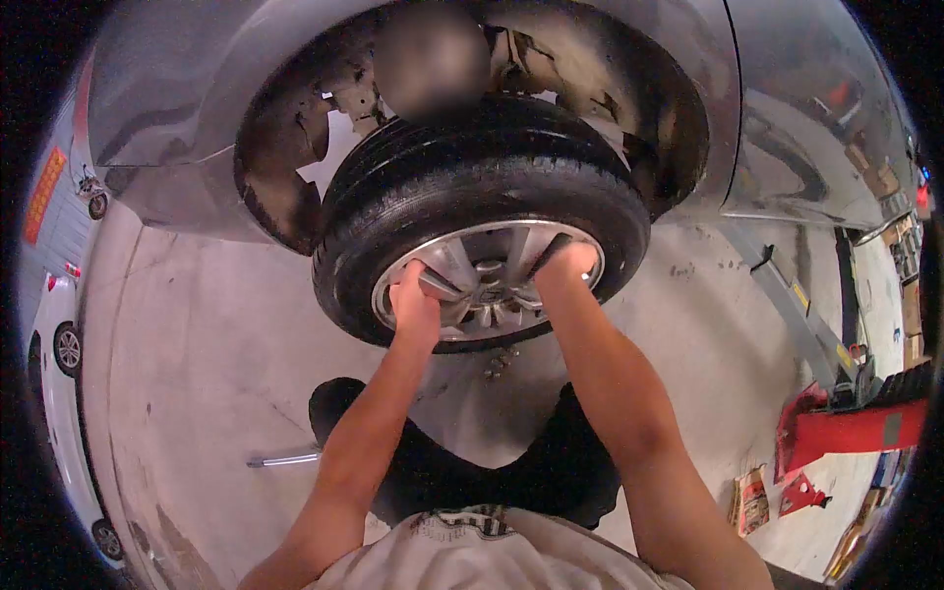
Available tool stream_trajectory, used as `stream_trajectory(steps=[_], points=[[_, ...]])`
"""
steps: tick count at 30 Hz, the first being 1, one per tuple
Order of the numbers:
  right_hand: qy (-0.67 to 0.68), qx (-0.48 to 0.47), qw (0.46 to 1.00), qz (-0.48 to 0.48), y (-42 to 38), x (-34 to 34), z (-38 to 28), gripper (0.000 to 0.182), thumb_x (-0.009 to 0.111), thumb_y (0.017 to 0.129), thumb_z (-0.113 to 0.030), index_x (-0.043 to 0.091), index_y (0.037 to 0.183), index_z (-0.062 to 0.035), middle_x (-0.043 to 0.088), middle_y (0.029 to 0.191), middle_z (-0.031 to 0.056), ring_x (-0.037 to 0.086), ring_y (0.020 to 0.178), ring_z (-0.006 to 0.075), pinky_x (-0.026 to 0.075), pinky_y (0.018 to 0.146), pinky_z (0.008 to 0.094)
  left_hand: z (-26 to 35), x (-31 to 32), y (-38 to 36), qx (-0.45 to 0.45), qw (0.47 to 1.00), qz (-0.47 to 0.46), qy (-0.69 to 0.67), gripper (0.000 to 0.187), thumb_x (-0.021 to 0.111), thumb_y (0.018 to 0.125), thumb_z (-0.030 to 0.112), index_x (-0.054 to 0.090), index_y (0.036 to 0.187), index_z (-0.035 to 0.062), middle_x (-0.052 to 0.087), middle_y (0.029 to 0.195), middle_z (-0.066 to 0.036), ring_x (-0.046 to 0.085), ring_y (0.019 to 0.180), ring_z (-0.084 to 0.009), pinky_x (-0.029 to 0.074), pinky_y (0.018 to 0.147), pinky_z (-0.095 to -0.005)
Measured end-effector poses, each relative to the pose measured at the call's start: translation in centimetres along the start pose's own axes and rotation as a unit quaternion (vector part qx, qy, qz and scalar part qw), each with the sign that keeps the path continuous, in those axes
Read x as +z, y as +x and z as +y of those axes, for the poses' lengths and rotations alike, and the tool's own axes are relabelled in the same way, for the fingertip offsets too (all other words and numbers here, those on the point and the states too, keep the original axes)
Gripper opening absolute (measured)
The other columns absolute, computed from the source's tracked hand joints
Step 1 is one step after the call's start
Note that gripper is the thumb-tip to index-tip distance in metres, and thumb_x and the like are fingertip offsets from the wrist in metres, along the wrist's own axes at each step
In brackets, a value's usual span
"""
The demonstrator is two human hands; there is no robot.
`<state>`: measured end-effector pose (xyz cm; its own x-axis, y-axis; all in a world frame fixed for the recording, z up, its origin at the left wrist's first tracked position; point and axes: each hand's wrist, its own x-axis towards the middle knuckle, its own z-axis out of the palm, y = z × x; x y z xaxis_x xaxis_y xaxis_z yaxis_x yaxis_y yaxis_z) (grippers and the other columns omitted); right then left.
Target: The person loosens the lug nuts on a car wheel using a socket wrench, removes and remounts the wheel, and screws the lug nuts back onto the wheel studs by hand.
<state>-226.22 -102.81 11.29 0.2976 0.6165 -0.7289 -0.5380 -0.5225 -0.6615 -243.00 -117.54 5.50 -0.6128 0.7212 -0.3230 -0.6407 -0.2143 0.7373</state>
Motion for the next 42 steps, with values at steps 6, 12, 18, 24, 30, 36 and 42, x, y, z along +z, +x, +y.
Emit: stream_trajectory(steps=[6, 12, 18, 24, 30, 36, 42], points=[[0.151, 0.074, 0.986, 0.015, 0.0, -0.3, -0.8, 0.057, 0.030, 0.100, -0.036, 0.057, 0.145, -0.0131, 0.057, 0.147, 0.0033, 0.055, 0.131, 0.0214, 0.042, 0.108, 0.0328, 0.7, 1.8, -0.1, 0.037, 0.998, 0.014, -0.047, 0.029, 0.067, 0.094, 0.018, 0.064, 0.119, 0.0045, 0.068, 0.116, -0.005, 0.067, 0.104, -0.0218, 0.055, 0.089, -0.0382], [0.313, 0.012, 0.939, -0.145, -3.4, -0.4, -2.0, 0.056, 0.033, 0.101, -0.038, 0.058, 0.142, -0.0106, 0.058, 0.145, 0.0077, 0.055, 0.131, 0.0292, 0.043, 0.111, 0.0382, 2.2, 3.3, -1.5, 0.018, 0.996, 0.054, -0.072, 0.032, 0.067, 0.092, 0.014, 0.062, 0.122, 0.0052, 0.066, 0.118, -0.003, 0.065, 0.108, -0.0191, 0.053, 0.090, -0.0365], [0.253, -0.026, 0.958, -0.135, -4.7, -1.4, -2.4, 0.055, 0.032, 0.099, -0.033, 0.057, 0.141, -0.0084, 0.058, 0.144, 0.0116, 0.058, 0.128, 0.0322, 0.046, 0.109, 0.0425, 3.1, 3.4, -2.6, 0.014, 0.997, 0.031, -0.067, 0.030, 0.064, 0.094, 0.015, 0.061, 0.121, 0.0034, 0.066, 0.117, -0.004, 0.066, 0.106, -0.0187, 0.055, 0.087, -0.0359], [0.310, -0.065, 0.934, -0.167, -6.3, -0.5, -4.2, 0.049, 0.030, 0.101, -0.028, 0.058, 0.132, -0.0029, 0.062, 0.132, 0.0164, 0.062, 0.118, 0.0344, 0.051, 0.103, 0.0482, 4.0, 6.2, -1.8, 0.069, 0.996, 0.044, -0.038, 0.031, 0.062, 0.095, 0.029, 0.064, 0.115, 0.0059, 0.069, 0.113, -0.006, 0.068, 0.103, -0.0226, 0.055, 0.088, -0.0402], [0.349, -0.116, 0.902, -0.226, -1.1, 2.6, -4.2, 0.052, 0.031, 0.102, -0.032, 0.058, 0.137, -0.0051, 0.061, 0.138, 0.0136, 0.060, 0.121, 0.0349, 0.049, 0.106, 0.0486, 3.7, 9.2, 1.5, 0.126, 0.989, 0.020, -0.077, 0.026, 0.066, 0.092, 0.021, 0.063, 0.110, 0.0016, 0.069, 0.108, -0.007, 0.069, 0.098, -0.0209, 0.057, 0.084, -0.0389], [0.380, -0.116, 0.884, -0.245, 2.9, 5.4, -3.0, 0.051, 0.032, 0.104, -0.033, 0.057, 0.143, -0.0096, 0.056, 0.146, 0.0110, 0.055, 0.131, 0.0313, 0.045, 0.112, 0.0442, 1.1, 8.7, 7.7, 0.151, 0.985, -0.002, -0.083, 0.027, 0.065, 0.093, 0.015, 0.062, 0.115, -0.0011, 0.069, 0.110, -0.007, 0.068, 0.098, -0.0205, 0.057, 0.084, -0.0389], [0.421, -0.092, 0.879, -0.204, 3.7, 7.5, -3.0, 0.051, 0.032, 0.104, -0.034, 0.057, 0.141, -0.0094, 0.059, 0.142, 0.0107, 0.057, 0.126, 0.0324, 0.047, 0.110, 0.0472, 0.1, 8.3, 9.1, 0.096, 0.985, 0.048, -0.134, 0.044, 0.065, 0.088, 0.004, 0.057, 0.131, 0.0030, 0.064, 0.128, -0.006, 0.063, 0.114, -0.0222, 0.051, 0.099, -0.0374]])
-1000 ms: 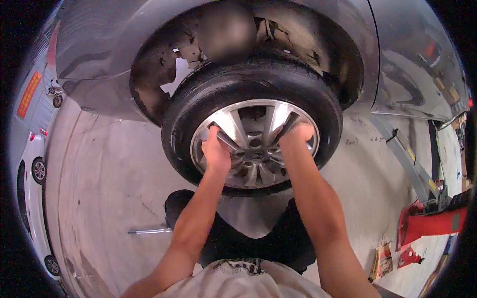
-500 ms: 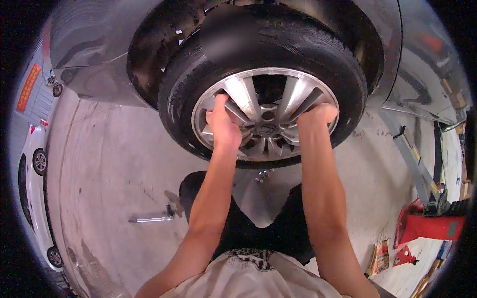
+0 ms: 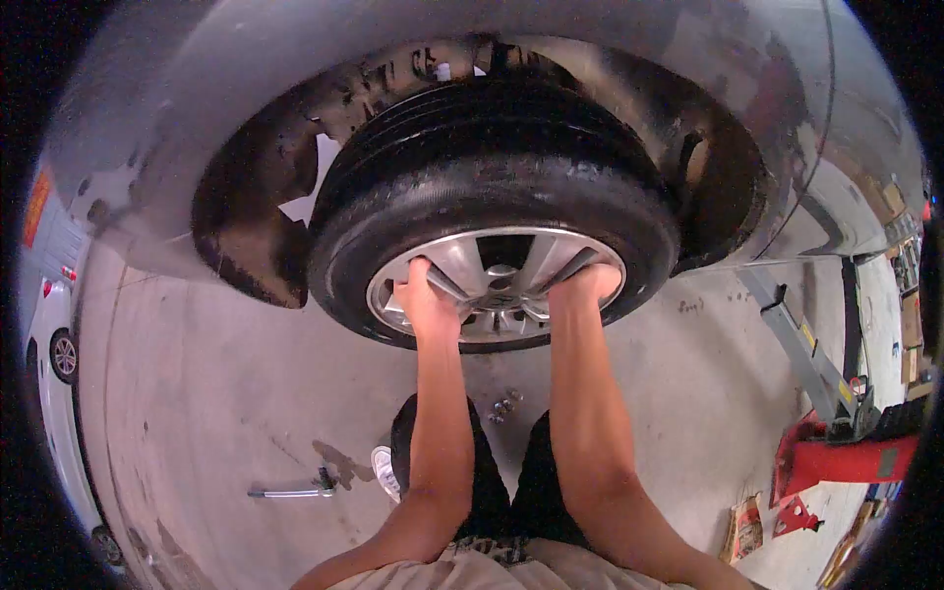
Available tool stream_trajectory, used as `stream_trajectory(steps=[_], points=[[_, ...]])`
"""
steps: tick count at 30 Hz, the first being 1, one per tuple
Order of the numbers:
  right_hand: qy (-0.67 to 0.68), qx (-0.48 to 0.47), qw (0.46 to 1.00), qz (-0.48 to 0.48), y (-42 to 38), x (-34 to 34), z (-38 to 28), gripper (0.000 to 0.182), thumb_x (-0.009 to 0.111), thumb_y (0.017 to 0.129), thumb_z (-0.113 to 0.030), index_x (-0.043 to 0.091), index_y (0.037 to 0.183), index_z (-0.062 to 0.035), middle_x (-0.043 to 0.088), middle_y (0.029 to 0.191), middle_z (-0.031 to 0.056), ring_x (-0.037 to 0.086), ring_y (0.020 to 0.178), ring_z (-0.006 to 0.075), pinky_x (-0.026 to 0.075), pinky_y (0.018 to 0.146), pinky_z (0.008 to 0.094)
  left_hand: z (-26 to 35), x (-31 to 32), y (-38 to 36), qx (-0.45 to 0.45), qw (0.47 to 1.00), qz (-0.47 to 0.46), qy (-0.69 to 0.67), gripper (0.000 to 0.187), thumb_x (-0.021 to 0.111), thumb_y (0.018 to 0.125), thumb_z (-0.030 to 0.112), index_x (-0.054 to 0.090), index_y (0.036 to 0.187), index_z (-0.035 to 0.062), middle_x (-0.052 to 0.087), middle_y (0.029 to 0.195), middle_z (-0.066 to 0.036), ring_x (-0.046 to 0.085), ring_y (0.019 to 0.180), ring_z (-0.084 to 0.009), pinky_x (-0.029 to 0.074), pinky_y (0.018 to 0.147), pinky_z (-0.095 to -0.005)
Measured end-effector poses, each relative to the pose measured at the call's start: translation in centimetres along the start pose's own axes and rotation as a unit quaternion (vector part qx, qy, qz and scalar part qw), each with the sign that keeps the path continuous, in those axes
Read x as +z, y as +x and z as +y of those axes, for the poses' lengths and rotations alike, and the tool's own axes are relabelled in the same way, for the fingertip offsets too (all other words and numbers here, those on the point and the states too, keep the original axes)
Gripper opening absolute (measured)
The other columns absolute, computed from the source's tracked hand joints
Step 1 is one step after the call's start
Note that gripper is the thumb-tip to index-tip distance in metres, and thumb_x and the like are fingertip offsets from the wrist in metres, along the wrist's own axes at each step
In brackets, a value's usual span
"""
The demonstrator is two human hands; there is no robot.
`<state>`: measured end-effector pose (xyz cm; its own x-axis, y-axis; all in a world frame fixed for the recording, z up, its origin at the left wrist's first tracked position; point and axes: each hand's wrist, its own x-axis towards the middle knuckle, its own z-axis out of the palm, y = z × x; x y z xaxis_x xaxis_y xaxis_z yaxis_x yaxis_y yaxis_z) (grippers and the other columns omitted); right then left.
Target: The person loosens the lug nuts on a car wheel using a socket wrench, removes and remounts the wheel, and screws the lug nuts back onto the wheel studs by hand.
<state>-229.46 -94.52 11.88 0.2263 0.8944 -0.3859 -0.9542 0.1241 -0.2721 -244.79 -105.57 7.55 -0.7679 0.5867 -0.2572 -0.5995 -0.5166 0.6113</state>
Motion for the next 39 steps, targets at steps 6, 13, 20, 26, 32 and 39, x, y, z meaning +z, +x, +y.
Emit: stream_trajectory(steps=[6, 13, 20, 26, 32, 39], points=[[-0.112, 0.058, 0.991, 0.036, 1.9, -2.1, 0.5, 0.054, 0.026, 0.104, -0.035, 0.054, 0.143, -0.0103, 0.059, 0.141, 0.0104, 0.056, 0.129, 0.0330, 0.045, 0.111, 0.0489, -0.7, -0.6, -0.1, 0.016, 0.999, 0.022, 0.026, 0.041, 0.066, 0.087, 0.004, 0.057, 0.127, 0.0016, 0.064, 0.123, -0.007, 0.064, 0.110, -0.0225, 0.052, 0.095, -0.0373], [-0.090, 0.057, 0.993, 0.043, 3.2, -3.8, 1.0, 0.054, 0.025, 0.103, -0.034, 0.056, 0.142, -0.0114, 0.059, 0.141, 0.0108, 0.056, 0.128, 0.0335, 0.047, 0.109, 0.0494, -1.4, -0.1, 0.1, 0.072, 0.996, -0.003, 0.049, 0.032, 0.065, 0.087, 0.005, 0.059, 0.119, 0.0026, 0.066, 0.116, -0.007, 0.066, 0.105, -0.0223, 0.054, 0.091, -0.0385], [-0.079, 0.076, 0.994, -0.005, 4.6, -3.6, 1.8, 0.056, 0.024, 0.102, -0.032, 0.056, 0.142, -0.0096, 0.059, 0.142, 0.0106, 0.056, 0.128, 0.0341, 0.046, 0.110, 0.0495, -1.7, 1.3, 0.5, 0.121, 0.990, 0.039, 0.057, 0.032, 0.066, 0.087, 0.006, 0.057, 0.118, 0.0042, 0.065, 0.112, -0.007, 0.066, 0.101, -0.0216, 0.055, 0.087, -0.0391], [-0.102, 0.133, 0.985, 0.036, 3.2, -3.9, 0.8, 0.055, 0.025, 0.103, -0.031, 0.054, 0.144, -0.0092, 0.057, 0.144, 0.0103, 0.052, 0.133, 0.0340, 0.042, 0.113, 0.0489, -2.7, 1.9, 0.4, 0.175, 0.980, 0.038, 0.086, 0.027, 0.066, 0.086, 0.003, 0.061, 0.112, -0.0002, 0.066, 0.111, -0.008, 0.066, 0.095, -0.0211, 0.054, 0.085, -0.0367], [-0.029, 0.096, 0.995, -0.003, 6.0, -6.9, 1.9, 0.054, 0.028, 0.103, -0.034, 0.054, 0.144, -0.0100, 0.057, 0.145, 0.0100, 0.053, 0.132, 0.0332, 0.042, 0.113, 0.0478, -3.7, 1.4, 1.6, 0.216, 0.973, 0.028, 0.081, 0.032, 0.062, 0.087, 0.006, 0.057, 0.118, 0.0006, 0.064, 0.113, -0.009, 0.065, 0.097, -0.0236, 0.054, 0.085, -0.0387], [-0.085, 0.131, 0.987, 0.028, 5.1, -6.4, 1.3, 0.060, 0.021, 0.101, -0.032, 0.048, 0.149, -0.0078, 0.051, 0.150, 0.0131, 0.049, 0.136, 0.0348, 0.041, 0.114, 0.0519, -3.9, 1.0, 1.7, 0.266, 0.958, 0.021, 0.104, 0.029, 0.066, 0.086, 0.006, 0.061, 0.113, -0.0041, 0.067, 0.110, -0.009, 0.064, 0.096, -0.0222, 0.050, 0.091, -0.0367]])
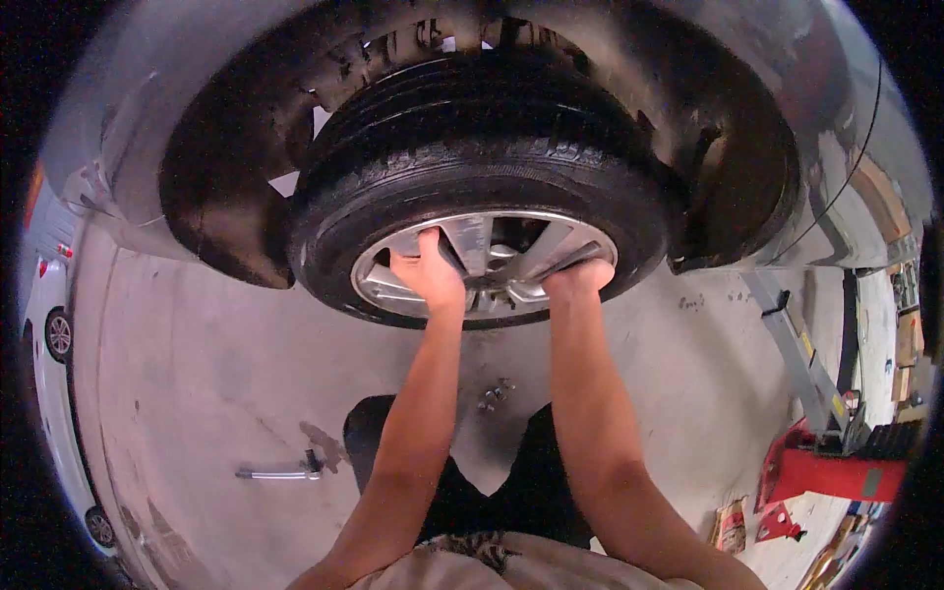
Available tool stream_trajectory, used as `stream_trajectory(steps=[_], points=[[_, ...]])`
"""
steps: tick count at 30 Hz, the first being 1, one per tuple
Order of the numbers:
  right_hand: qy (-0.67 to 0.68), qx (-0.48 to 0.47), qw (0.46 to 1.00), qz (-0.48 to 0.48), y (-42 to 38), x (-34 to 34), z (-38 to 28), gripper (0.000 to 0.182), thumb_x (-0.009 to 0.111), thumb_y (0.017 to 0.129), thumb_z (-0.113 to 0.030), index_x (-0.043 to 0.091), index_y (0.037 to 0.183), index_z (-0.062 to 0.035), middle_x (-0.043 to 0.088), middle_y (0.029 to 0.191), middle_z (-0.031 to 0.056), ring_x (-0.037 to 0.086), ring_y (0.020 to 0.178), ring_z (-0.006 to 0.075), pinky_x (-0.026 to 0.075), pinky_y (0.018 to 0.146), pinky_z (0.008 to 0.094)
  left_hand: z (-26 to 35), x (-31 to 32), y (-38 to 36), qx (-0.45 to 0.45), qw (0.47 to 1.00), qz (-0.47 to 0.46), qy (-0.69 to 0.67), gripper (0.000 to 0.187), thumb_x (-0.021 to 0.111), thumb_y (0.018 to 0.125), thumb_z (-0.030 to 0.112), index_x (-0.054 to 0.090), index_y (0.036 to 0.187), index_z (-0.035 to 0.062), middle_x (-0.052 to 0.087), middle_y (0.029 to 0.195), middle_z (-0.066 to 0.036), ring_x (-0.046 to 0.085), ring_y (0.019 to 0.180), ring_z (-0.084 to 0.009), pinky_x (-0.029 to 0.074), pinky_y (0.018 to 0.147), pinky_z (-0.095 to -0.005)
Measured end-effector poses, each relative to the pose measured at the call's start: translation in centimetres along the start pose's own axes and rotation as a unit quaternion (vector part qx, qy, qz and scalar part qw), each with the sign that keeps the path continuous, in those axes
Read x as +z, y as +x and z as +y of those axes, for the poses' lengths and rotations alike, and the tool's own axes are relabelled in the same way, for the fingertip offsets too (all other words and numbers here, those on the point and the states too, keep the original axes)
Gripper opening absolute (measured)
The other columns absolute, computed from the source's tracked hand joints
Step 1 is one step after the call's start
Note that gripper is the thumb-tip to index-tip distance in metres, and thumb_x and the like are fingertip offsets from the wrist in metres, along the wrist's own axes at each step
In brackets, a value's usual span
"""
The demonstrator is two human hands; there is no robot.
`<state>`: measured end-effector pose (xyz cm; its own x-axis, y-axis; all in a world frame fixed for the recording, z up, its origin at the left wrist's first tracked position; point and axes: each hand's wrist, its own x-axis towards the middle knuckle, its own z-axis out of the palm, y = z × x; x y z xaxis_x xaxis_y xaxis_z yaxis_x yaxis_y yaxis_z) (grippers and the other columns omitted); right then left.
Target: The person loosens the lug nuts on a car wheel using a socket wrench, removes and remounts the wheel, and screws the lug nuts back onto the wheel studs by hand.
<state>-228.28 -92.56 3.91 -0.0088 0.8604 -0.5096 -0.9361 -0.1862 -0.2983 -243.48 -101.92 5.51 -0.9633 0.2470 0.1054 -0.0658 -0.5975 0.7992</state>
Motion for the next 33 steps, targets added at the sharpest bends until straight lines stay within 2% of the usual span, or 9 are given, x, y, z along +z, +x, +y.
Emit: stream_trajectory(steps=[4, 7, 9, 11, 14, 19, 22, 27, 33], points=[[-0.098, -0.087, 0.988, 0.077, -1.7, 0.3, 0.7, 0.050, 0.036, 0.102, -0.038, 0.062, 0.131, -0.0058, 0.065, 0.130, 0.0118, 0.063, 0.114, 0.0333, 0.051, 0.099, 0.0477, 0.2, 0.1, -0.6, -0.013, 1.000, 0.011, -0.016, 0.033, 0.064, 0.086, -0.001, 0.062, 0.118, -0.0085, 0.069, 0.116, -0.012, 0.064, 0.103, -0.0208, 0.047, 0.096, -0.0314], [-0.384, -0.275, 0.803, 0.364, -4.0, -2.5, 2.9, 0.047, 0.055, 0.094, -0.033, 0.062, 0.115, 0.0084, 0.067, 0.117, 0.0258, 0.066, 0.106, 0.0397, 0.052, 0.093, 0.0501, -0.9, -0.8, 0.1, -0.034, 0.999, -0.004, 0.030, 0.038, 0.068, 0.084, 0.008, 0.062, 0.118, -0.0096, 0.068, 0.115, -0.013, 0.063, 0.103, -0.0233, 0.048, 0.095, -0.0352], [-0.436, -0.194, 0.722, 0.501, -3.4, -6.4, 6.3, 0.061, 0.062, 0.095, -0.048, 0.062, 0.115, 0.0103, 0.065, 0.118, 0.0308, 0.064, 0.110, 0.0402, 0.050, 0.095, 0.0544, -2.1, -1.4, 0.8, -0.037, 0.993, 0.006, 0.108, 0.042, 0.067, 0.082, 0.013, 0.060, 0.116, -0.0104, 0.065, 0.120, -0.015, 0.062, 0.105, -0.0252, 0.048, 0.096, -0.0377], [-0.354, -0.087, 0.788, 0.496, -4.4, -9.3, 11.0, 0.087, 0.056, 0.092, -0.070, 0.058, 0.123, 0.0116, 0.060, 0.127, 0.0319, 0.060, 0.119, 0.0407, 0.047, 0.100, 0.0512, -0.8, -1.0, 0.2, -0.105, 0.994, 0.027, 0.027, 0.038, 0.064, 0.084, 0.016, 0.059, 0.113, -0.0087, 0.063, 0.119, -0.016, 0.062, 0.106, -0.0257, 0.050, 0.094, -0.0401], [-0.092, -0.086, 0.971, 0.204, -4.3, -10.9, 16.1, 0.076, 0.036, 0.107, -0.058, 0.040, 0.152, 0.0039, 0.042, 0.156, 0.0143, 0.040, 0.138, 0.0271, 0.027, 0.116, 0.0377, 0.9, 0.0, -0.6, -0.099, 0.995, 0.002, 0.011, 0.037, 0.064, 0.086, 0.023, 0.060, 0.110, -0.0053, 0.064, 0.115, -0.014, 0.064, 0.102, -0.0270, 0.052, 0.088, -0.0430], [-0.320, -0.101, 0.941, -0.051, -5.3, -13.3, 15.8, 0.071, 0.039, 0.107, -0.053, 0.036, 0.144, 0.0081, 0.041, 0.148, 0.0252, 0.036, 0.136, 0.0355, 0.020, 0.119, 0.0426, 3.2, 1.9, -1.4, -0.124, 0.991, -0.029, -0.042, 0.034, 0.061, 0.088, 0.023, 0.062, 0.116, 0.0026, 0.062, 0.119, -0.012, 0.061, 0.108, -0.0268, 0.050, 0.094, -0.0413], [-0.497, -0.135, 0.853, -0.088, -5.6, -12.4, 14.9, 0.071, 0.048, 0.105, -0.050, 0.035, 0.134, 0.0128, 0.038, 0.142, 0.0323, 0.028, 0.138, 0.0432, 0.020, 0.118, 0.0500, 1.6, 1.1, -0.5, -0.119, 0.991, -0.053, -0.037, 0.038, 0.059, 0.089, 0.028, 0.061, 0.116, 0.0022, 0.061, 0.119, -0.011, 0.061, 0.105, -0.0264, 0.050, 0.090, -0.0412], [-0.511, -0.134, 0.842, -0.107, -4.3, -12.5, 16.7, 0.084, 0.070, 0.093, -0.039, 0.026, 0.136, 0.0184, 0.030, 0.143, 0.0389, 0.023, 0.136, 0.0496, 0.017, 0.118, 0.0551, 1.4, 0.8, -0.6, -0.059, 0.996, -0.067, 0.030, 0.048, 0.050, 0.094, 0.042, 0.060, 0.121, 0.0034, 0.056, 0.128, -0.008, 0.053, 0.119, -0.0245, 0.043, 0.099, -0.0413], [-0.508, -0.154, 0.841, -0.101, -4.2, -13.0, 17.2, 0.088, 0.071, 0.093, -0.039, 0.023, 0.141, 0.0164, 0.025, 0.149, 0.0388, 0.020, 0.139, 0.0520, 0.017, 0.118, 0.0568, 1.4, 1.0, -1.3, -0.064, 0.997, -0.046, 0.020, 0.051, 0.048, 0.095, 0.047, 0.059, 0.123, 0.0065, 0.056, 0.129, -0.007, 0.053, 0.120, -0.0240, 0.043, 0.101, -0.0413]])
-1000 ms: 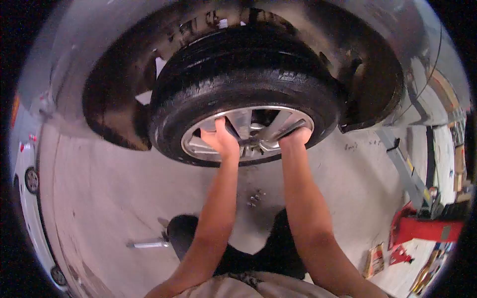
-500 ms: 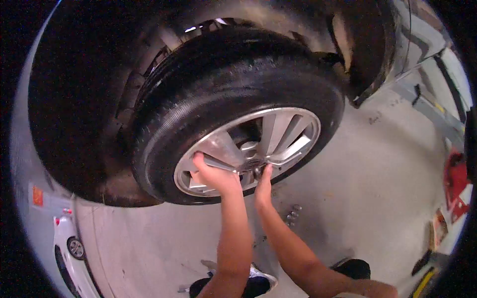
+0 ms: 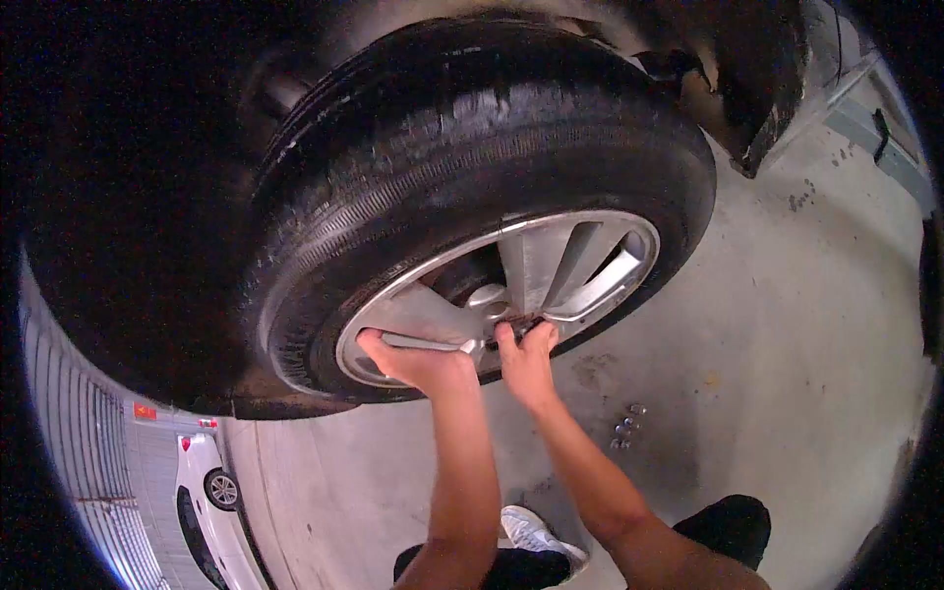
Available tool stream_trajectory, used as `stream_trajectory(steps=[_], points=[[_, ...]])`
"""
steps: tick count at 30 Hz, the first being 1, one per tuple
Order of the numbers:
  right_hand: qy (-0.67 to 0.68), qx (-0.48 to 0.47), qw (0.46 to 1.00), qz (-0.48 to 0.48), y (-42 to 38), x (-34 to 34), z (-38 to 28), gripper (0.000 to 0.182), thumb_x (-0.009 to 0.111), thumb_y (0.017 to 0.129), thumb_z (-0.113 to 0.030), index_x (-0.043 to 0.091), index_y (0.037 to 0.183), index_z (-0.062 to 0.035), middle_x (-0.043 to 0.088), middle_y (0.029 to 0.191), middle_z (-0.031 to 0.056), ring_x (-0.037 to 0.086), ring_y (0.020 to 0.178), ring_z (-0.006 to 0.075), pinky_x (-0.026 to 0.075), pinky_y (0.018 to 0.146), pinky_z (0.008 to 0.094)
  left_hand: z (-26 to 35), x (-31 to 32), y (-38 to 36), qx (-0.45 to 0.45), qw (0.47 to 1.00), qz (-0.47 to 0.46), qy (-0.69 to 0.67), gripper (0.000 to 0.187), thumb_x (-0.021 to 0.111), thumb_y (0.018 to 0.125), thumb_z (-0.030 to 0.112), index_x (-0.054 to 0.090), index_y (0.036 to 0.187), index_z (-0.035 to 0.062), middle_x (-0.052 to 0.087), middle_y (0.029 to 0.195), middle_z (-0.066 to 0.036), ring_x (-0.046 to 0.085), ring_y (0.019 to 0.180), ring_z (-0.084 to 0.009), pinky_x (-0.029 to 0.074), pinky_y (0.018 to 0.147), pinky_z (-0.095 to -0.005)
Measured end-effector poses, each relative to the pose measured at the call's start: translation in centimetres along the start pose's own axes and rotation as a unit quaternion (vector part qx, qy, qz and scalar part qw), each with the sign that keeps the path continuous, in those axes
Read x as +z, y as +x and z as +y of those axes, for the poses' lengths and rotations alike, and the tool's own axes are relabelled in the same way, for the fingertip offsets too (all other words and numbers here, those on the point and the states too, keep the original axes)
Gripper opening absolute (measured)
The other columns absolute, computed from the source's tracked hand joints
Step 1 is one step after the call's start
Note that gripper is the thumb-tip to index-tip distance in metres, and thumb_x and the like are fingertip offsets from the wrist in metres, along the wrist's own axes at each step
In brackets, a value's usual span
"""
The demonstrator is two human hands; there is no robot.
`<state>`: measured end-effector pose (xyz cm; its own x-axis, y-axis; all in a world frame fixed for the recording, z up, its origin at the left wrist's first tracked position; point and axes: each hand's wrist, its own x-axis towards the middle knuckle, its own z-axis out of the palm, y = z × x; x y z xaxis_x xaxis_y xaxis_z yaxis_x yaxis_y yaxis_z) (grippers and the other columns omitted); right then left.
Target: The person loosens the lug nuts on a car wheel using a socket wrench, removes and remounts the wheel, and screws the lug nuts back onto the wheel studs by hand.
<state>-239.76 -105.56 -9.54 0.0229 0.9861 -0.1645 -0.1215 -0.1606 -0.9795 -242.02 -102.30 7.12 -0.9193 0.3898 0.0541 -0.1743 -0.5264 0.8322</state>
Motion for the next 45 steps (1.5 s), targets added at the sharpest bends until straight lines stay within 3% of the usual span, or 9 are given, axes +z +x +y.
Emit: stream_trajectory(steps=[6, 15, 23, 27, 29, 31, 36, 41, 45], points=[[0.027, 0.064, 0.997, -0.020, 0.2, 0.0, -0.6, 0.081, 0.070, 0.092, -0.041, 0.033, 0.132, 0.0193, 0.037, 0.140, 0.0397, 0.025, 0.137, 0.0532, 0.019, 0.118, 0.0547, -0.2, 0.7, -0.2, 0.040, 0.999, -0.004, 0.005, 0.046, 0.046, 0.098, 0.045, 0.059, 0.122, 0.0072, 0.058, 0.125, -0.007, 0.055, 0.118, -0.0236, 0.042, 0.103, -0.0392], [0.058, 0.010, 0.996, 0.073, -0.5, -0.8, -3.2, 0.086, 0.078, 0.087, -0.044, 0.038, 0.133, 0.0154, 0.044, 0.139, 0.0349, 0.034, 0.133, 0.0488, 0.028, 0.114, 0.0527, 0.4, 1.3, -0.3, 0.042, 0.995, -0.077, 0.039, 0.055, 0.051, 0.095, 0.045, 0.060, 0.128, 0.0021, 0.059, 0.133, -0.009, 0.056, 0.120, -0.0261, 0.043, 0.102, -0.0419], [0.080, -0.035, 0.994, 0.062, -0.1, -2.0, -3.0, 0.081, 0.080, 0.086, -0.046, 0.043, 0.131, 0.0106, 0.053, 0.129, 0.0317, 0.044, 0.124, 0.0463, 0.035, 0.109, 0.0505, 1.9, -2.2, -0.2, -0.071, 0.978, -0.171, 0.096, 0.055, 0.054, 0.102, 0.043, 0.049, 0.140, 0.0039, 0.053, 0.140, -0.011, 0.053, 0.127, -0.0266, 0.044, 0.108, -0.0435], [0.141, -0.053, 0.987, 0.063, 0.4, -1.5, -2.0, 0.078, 0.081, 0.084, -0.045, 0.047, 0.128, 0.0089, 0.057, 0.127, 0.0307, 0.052, 0.118, 0.0461, 0.039, 0.104, 0.0498, 1.0, -7.9, -1.2, 0.088, 0.919, -0.257, 0.287, 0.055, 0.063, 0.101, 0.023, 0.039, 0.143, -0.0044, 0.052, 0.138, -0.018, 0.052, 0.129, -0.0301, 0.039, 0.115, -0.0451], [0.096, -0.013, 0.992, 0.076, 0.4, -1.4, -1.8, 0.076, 0.082, 0.082, -0.045, 0.050, 0.128, 0.0071, 0.060, 0.122, 0.0305, 0.055, 0.115, 0.0474, 0.041, 0.103, 0.0511, -0.7, -11.0, -2.2, 0.325, 0.788, -0.316, 0.418, 0.062, 0.069, 0.097, 0.025, 0.040, 0.143, -0.0050, 0.050, 0.140, -0.023, 0.049, 0.132, -0.0340, 0.037, 0.115, -0.0466], [0.074, -0.102, 0.983, 0.134, 0.2, -2.0, -2.7, 0.077, 0.083, 0.081, -0.045, 0.051, 0.129, 0.0065, 0.059, 0.122, 0.0313, 0.056, 0.115, 0.0485, 0.042, 0.103, 0.0514, -0.9, -11.8, -2.3, 0.474, 0.553, -0.284, 0.623, 0.084, 0.079, 0.085, 0.039, 0.039, 0.145, -0.0038, 0.045, 0.146, -0.024, 0.035, 0.143, -0.0438, 0.023, 0.116, -0.0640], [-0.001, -0.059, 0.988, 0.140, -2.5, -4.9, -1.0, 0.042, 0.069, 0.093, -0.033, 0.069, 0.105, 0.0067, 0.066, 0.112, 0.0280, 0.060, 0.112, 0.0412, 0.046, 0.100, 0.0485, -3.8, -11.5, -1.0, 0.465, 0.544, -0.208, 0.666, 0.093, 0.079, 0.080, 0.060, 0.044, 0.140, -0.0015, 0.043, 0.144, -0.022, 0.029, 0.144, -0.0445, 0.015, 0.114, -0.0715], [-0.332, 0.071, 0.932, 0.132, -11.3, -10.9, 10.3, 0.036, 0.067, 0.088, -0.020, 0.066, 0.116, 0.0022, 0.061, 0.118, 0.0262, 0.056, 0.115, 0.0420, 0.047, 0.099, 0.0480, -5.5, -11.1, -0.6, 0.481, 0.573, -0.182, 0.638, 0.093, 0.078, 0.079, 0.062, 0.044, 0.137, -0.0022, 0.043, 0.143, -0.024, 0.027, 0.145, -0.0427, 0.007, 0.111, -0.0778], [-0.414, 0.064, 0.887, 0.196, -13.9, -16.3, 13.3, 0.037, 0.068, 0.085, -0.017, 0.065, 0.118, -0.0005, 0.058, 0.116, 0.0254, 0.053, 0.116, 0.0447, 0.048, 0.097, 0.0509, -5.0, -11.0, -1.0, 0.466, 0.568, -0.185, 0.653, 0.091, 0.077, 0.081, 0.061, 0.045, 0.138, -0.0031, 0.043, 0.143, -0.022, 0.028, 0.145, -0.0424, 0.008, 0.111, -0.0769]])
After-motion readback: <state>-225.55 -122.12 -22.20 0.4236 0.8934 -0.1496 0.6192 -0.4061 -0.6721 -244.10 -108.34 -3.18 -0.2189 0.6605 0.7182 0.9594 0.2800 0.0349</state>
